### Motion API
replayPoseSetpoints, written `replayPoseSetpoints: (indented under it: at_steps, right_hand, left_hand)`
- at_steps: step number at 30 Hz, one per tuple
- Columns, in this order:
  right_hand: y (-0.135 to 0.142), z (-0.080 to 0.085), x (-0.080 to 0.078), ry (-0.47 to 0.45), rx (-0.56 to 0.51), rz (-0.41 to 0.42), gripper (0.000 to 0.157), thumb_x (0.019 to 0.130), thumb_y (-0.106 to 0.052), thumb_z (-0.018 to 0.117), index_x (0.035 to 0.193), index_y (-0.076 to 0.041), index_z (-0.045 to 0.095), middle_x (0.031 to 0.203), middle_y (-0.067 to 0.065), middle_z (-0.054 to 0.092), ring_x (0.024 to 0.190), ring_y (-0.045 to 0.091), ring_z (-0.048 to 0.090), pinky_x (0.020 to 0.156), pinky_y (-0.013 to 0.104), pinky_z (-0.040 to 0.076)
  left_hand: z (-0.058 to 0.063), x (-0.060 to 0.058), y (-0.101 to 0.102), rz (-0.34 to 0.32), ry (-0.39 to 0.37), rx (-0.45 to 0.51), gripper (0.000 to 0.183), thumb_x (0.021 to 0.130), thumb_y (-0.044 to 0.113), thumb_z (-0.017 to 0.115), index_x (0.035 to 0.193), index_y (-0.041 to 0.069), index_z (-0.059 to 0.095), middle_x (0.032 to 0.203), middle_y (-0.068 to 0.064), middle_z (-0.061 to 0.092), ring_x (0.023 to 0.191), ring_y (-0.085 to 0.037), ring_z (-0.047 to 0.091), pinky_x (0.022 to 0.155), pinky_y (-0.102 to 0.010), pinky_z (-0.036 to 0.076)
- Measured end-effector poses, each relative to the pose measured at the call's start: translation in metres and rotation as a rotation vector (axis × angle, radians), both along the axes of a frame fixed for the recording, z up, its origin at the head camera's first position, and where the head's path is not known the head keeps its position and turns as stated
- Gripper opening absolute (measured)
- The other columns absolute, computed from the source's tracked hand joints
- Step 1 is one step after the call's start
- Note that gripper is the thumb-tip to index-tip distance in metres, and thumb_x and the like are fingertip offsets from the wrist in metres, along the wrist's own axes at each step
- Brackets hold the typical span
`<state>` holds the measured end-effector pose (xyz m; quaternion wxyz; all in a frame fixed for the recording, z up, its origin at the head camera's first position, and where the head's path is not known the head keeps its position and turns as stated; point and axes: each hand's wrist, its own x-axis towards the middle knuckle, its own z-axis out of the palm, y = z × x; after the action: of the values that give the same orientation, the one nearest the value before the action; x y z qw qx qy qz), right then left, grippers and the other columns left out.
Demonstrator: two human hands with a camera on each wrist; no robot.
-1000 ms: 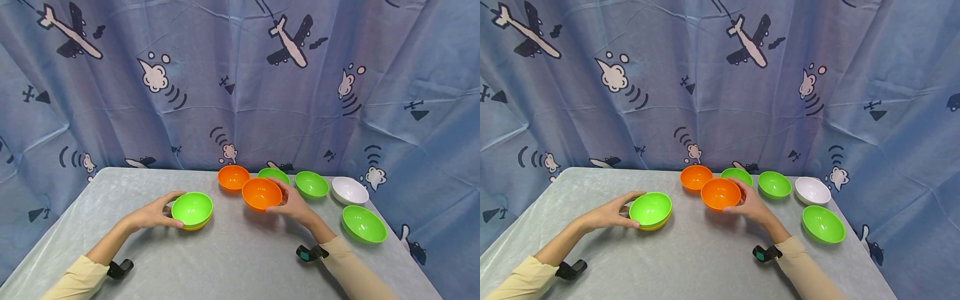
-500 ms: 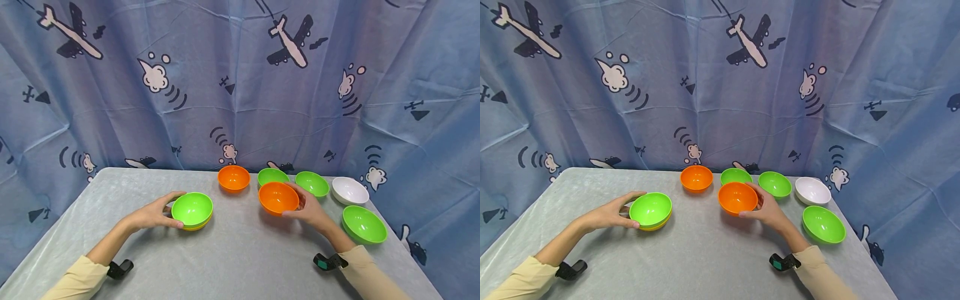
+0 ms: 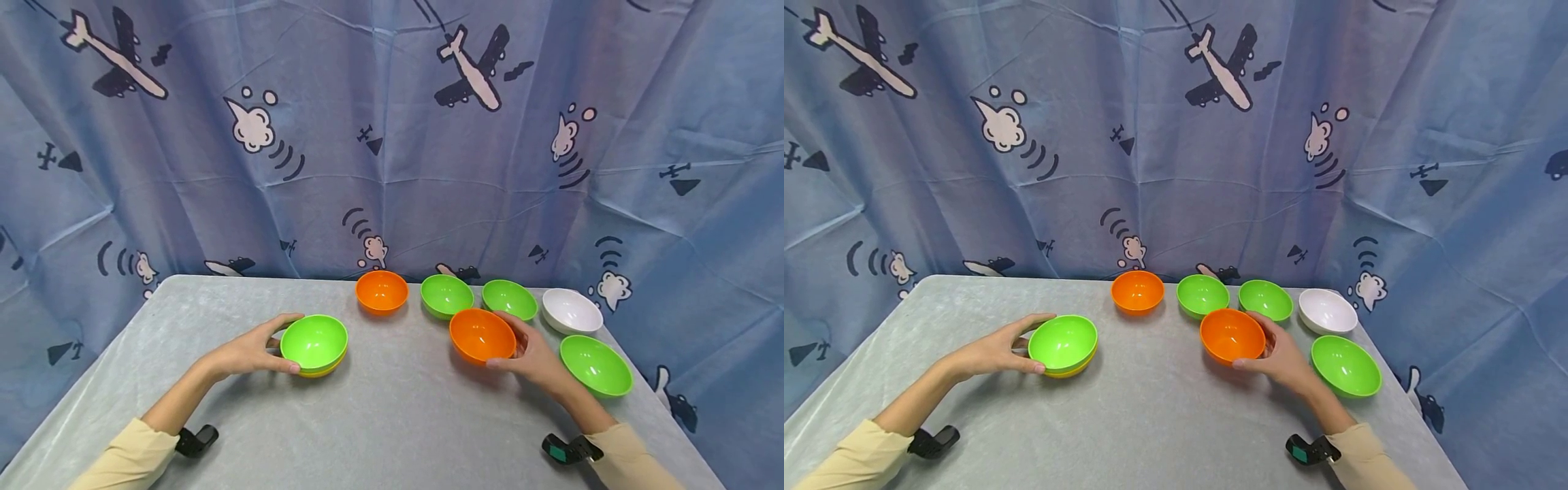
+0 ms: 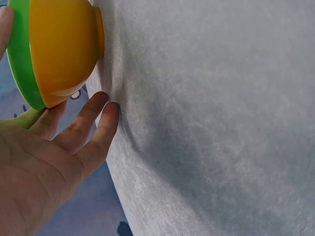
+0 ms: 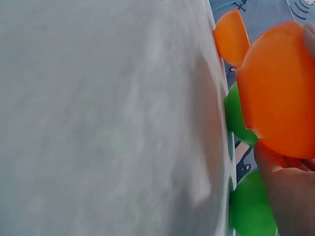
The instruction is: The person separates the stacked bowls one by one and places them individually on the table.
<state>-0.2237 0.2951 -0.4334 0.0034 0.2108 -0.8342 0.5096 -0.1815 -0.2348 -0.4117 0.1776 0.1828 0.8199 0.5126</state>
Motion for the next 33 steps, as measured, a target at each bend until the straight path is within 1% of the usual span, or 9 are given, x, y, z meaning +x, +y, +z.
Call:
replayPoseSetpoints:
  at_steps: [3, 6, 12, 17, 20, 26, 33]
  right_hand:
    - [0.009, 0.000, 0.007, -0.006, 0.038, -0.031, 0.087, 0.079, -0.012, 0.088, 0.151, -0.001, 0.042, 0.142, 0.017, 0.052, 0.127, 0.027, 0.047, 0.099, 0.012, 0.034]
    - [0.016, 0.001, 0.012, -0.008, 0.052, -0.047, 0.085, 0.081, -0.013, 0.087, 0.151, -0.002, 0.042, 0.141, 0.016, 0.053, 0.126, 0.026, 0.048, 0.099, 0.012, 0.035]
    - [0.027, 0.000, 0.021, -0.029, 0.076, -0.083, 0.083, 0.082, -0.014, 0.086, 0.151, 0.000, 0.041, 0.141, 0.017, 0.053, 0.124, 0.028, 0.049, 0.097, 0.012, 0.037]
    - [0.034, -0.002, 0.028, -0.068, 0.099, -0.121, 0.089, 0.082, -0.017, 0.087, 0.153, 0.001, 0.037, 0.144, 0.019, 0.051, 0.126, 0.032, 0.047, 0.094, 0.010, 0.037]
    - [0.036, -0.004, 0.031, -0.084, 0.090, -0.135, 0.092, 0.081, -0.017, 0.088, 0.153, 0.003, 0.034, 0.145, 0.021, 0.048, 0.127, 0.033, 0.046, 0.094, 0.009, 0.037]
    - [0.038, -0.007, 0.033, -0.102, 0.066, -0.151, 0.092, 0.082, -0.016, 0.087, 0.154, 0.004, 0.032, 0.146, 0.022, 0.047, 0.126, 0.035, 0.046, 0.093, 0.010, 0.038]
    - [0.040, -0.006, 0.035, -0.130, 0.039, -0.149, 0.095, 0.084, -0.014, 0.085, 0.156, 0.005, 0.026, 0.148, 0.025, 0.043, 0.129, 0.038, 0.043, 0.093, 0.010, 0.038]
  left_hand:
    - [0.000, -0.001, 0.001, -0.002, -0.005, -0.001, 0.097, 0.086, 0.022, 0.085, 0.159, 0.007, 0.024, 0.157, -0.024, 0.027, 0.130, -0.050, 0.046, 0.100, -0.055, 0.045]
    - [0.001, -0.001, 0.001, 0.005, -0.003, -0.006, 0.097, 0.085, 0.022, 0.085, 0.159, 0.006, 0.024, 0.159, -0.026, 0.023, 0.130, -0.052, 0.045, 0.101, -0.055, 0.044]
    - [0.003, 0.000, 0.001, -0.008, 0.022, -0.013, 0.097, 0.086, 0.022, 0.084, 0.159, 0.002, 0.023, 0.159, -0.031, 0.019, 0.130, -0.055, 0.044, 0.102, -0.058, 0.043]
    - [0.004, 0.000, 0.001, -0.014, 0.029, -0.014, 0.098, 0.086, 0.021, 0.085, 0.159, 0.001, 0.022, 0.159, -0.031, 0.020, 0.129, -0.053, 0.046, 0.102, -0.057, 0.043]
    - [0.003, 0.001, 0.001, -0.016, 0.030, -0.015, 0.098, 0.086, 0.021, 0.085, 0.159, 0.001, 0.022, 0.159, -0.032, 0.019, 0.128, -0.052, 0.048, 0.101, -0.057, 0.044]
    - [0.003, 0.001, 0.001, -0.016, 0.030, -0.022, 0.098, 0.086, 0.021, 0.084, 0.159, 0.001, 0.022, 0.158, -0.032, 0.019, 0.127, -0.053, 0.048, 0.100, -0.056, 0.045]
    - [0.003, 0.001, 0.002, -0.019, 0.035, -0.017, 0.098, 0.086, 0.021, 0.084, 0.159, 0.000, 0.022, 0.158, -0.032, 0.020, 0.127, -0.052, 0.048, 0.100, -0.055, 0.045]
